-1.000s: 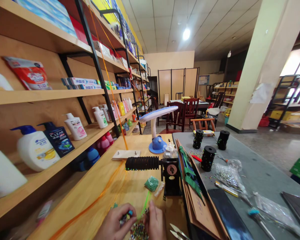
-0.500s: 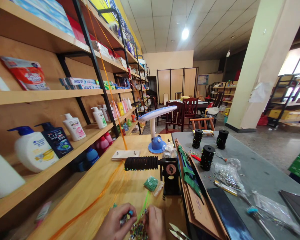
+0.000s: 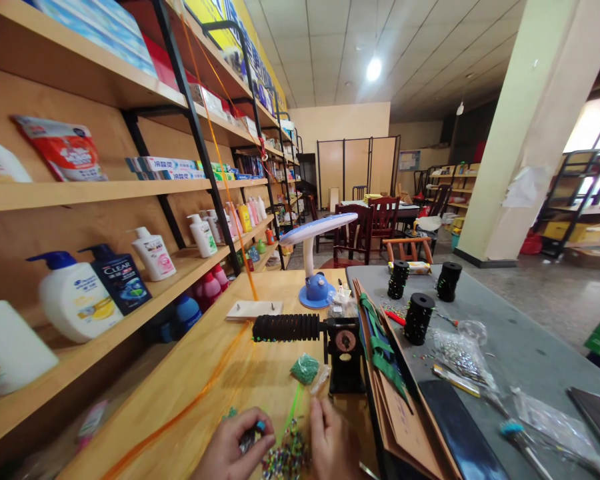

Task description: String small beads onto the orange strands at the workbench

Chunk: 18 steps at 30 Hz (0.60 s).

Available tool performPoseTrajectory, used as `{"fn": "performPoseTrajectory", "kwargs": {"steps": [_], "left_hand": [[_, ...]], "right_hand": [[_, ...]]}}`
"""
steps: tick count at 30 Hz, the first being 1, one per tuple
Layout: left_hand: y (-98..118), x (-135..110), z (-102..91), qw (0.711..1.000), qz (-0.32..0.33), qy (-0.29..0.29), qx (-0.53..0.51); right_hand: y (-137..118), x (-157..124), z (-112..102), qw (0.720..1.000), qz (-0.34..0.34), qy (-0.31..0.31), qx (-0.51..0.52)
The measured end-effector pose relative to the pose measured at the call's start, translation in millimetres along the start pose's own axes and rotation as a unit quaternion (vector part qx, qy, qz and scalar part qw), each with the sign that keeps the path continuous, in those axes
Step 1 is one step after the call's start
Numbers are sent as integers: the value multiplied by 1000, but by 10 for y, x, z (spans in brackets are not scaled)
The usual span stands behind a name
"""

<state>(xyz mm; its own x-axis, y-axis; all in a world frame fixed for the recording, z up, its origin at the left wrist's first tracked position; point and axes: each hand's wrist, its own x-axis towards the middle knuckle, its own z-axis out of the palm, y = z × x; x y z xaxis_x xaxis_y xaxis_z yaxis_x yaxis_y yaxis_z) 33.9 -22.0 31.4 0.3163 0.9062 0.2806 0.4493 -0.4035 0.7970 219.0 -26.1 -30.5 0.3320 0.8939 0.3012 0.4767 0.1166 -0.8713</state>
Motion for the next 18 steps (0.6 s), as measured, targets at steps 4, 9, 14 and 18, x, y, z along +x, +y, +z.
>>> {"fn": "performPoseTrajectory", "kwargs": {"steps": [4,9,14,18], "left_hand": [[-133,-54,72,998,-27,14,-50],[-246,-119,156,993,-57,48,-97],[-293,-158,225,985,-60,91,-131],[-301,-183,275,984,-63,93,-137]], "right_hand": [[148,103,-336,964,-77,-7,-253],[219,112,-407,967,-96,-24,-237],[-44,-29,-97,983,2,-104,151],[-176,-128,173,945,99,-70,302]]}}
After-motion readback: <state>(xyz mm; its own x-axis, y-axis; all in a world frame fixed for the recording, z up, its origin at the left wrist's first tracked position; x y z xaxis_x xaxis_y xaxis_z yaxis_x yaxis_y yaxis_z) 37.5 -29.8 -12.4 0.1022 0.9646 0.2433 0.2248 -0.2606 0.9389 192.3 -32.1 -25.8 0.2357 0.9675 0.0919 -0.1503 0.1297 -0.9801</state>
